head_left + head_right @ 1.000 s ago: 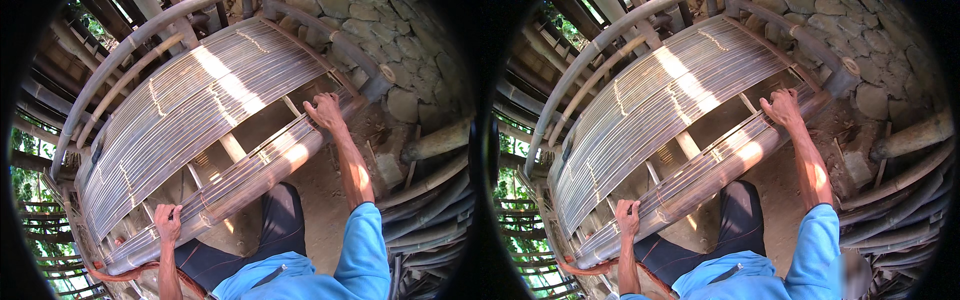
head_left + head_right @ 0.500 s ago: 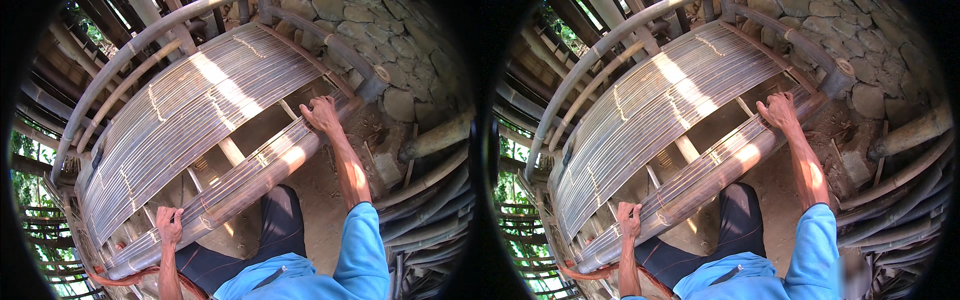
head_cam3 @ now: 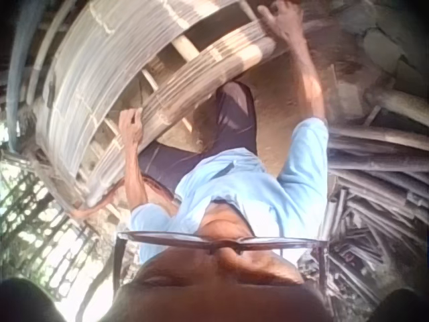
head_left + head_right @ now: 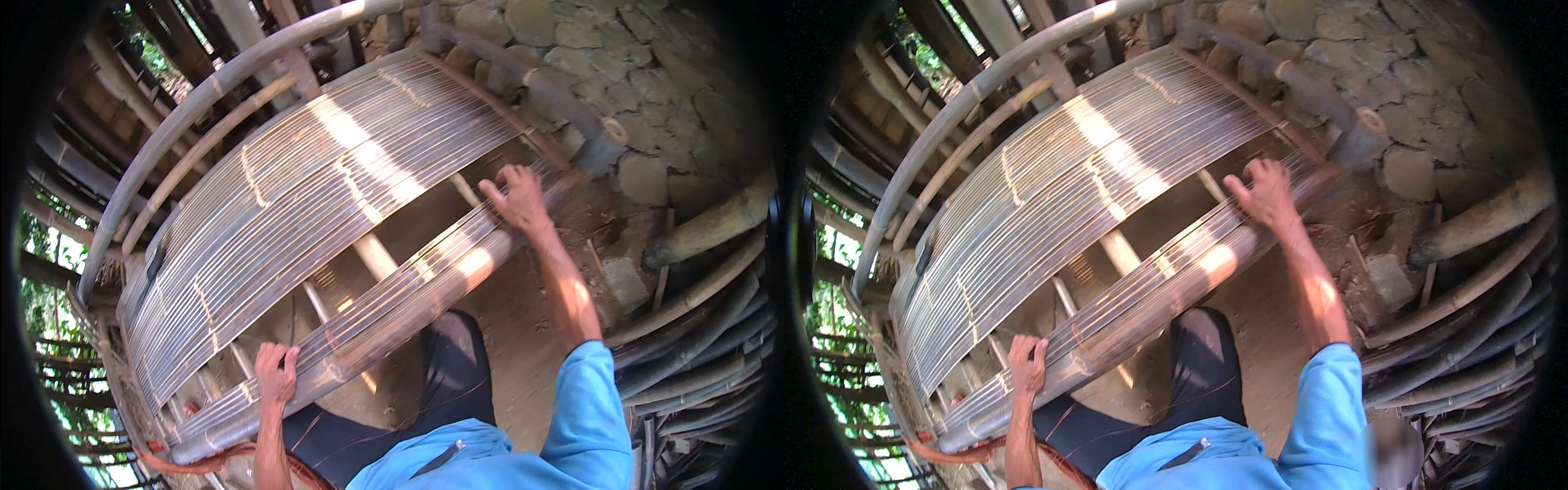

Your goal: The person weaves a bamboo mat by hand, threading thin orange cord through and around bamboo slats arranged on a frame.

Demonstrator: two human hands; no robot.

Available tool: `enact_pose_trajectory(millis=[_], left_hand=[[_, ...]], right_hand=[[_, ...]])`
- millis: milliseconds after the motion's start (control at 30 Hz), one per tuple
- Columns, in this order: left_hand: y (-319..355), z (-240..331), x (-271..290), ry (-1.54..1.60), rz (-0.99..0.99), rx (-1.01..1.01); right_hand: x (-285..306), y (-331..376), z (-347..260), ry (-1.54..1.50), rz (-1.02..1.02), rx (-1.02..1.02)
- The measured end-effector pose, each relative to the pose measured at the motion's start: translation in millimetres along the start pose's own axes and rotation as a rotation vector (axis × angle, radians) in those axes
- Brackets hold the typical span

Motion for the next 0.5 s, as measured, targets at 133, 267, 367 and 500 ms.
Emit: enact_pose_trajectory(millis=[133, 267, 367, 500], left_hand=[[-1.9, 21.8, 19.2, -0.068, 0.159, -0.111], [-19.9, 74.4, 15.4, -0.087, 0.319, -0.24], [-34.9, 124.3, -22.2, 0.086, 0.268, -0.296], [-63.9, 224.9, -72.0, 0.32, 0.11, -0.303]], right_hand=[[35.6, 33.8, -43.8, -0.175, 0.061, 0.104], [31.6, 55.7, -41.8, -0.24, -0.066, -0.079], [27.2, 57.4, -46.9, -0.23, -0.015, -0.023], [20.7, 66.3, -60.4, -0.155, -0.214, -0.062]])
Point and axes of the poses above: each hand's wrist, its own y-axis away from the middle knuckle, its own x-axis out of the back of the hand, z = x × y, the point moved 10 cm from there along -y, towards the middle knuckle, and after that the axes turned 12 degrees about z, right-handed, at the moved point
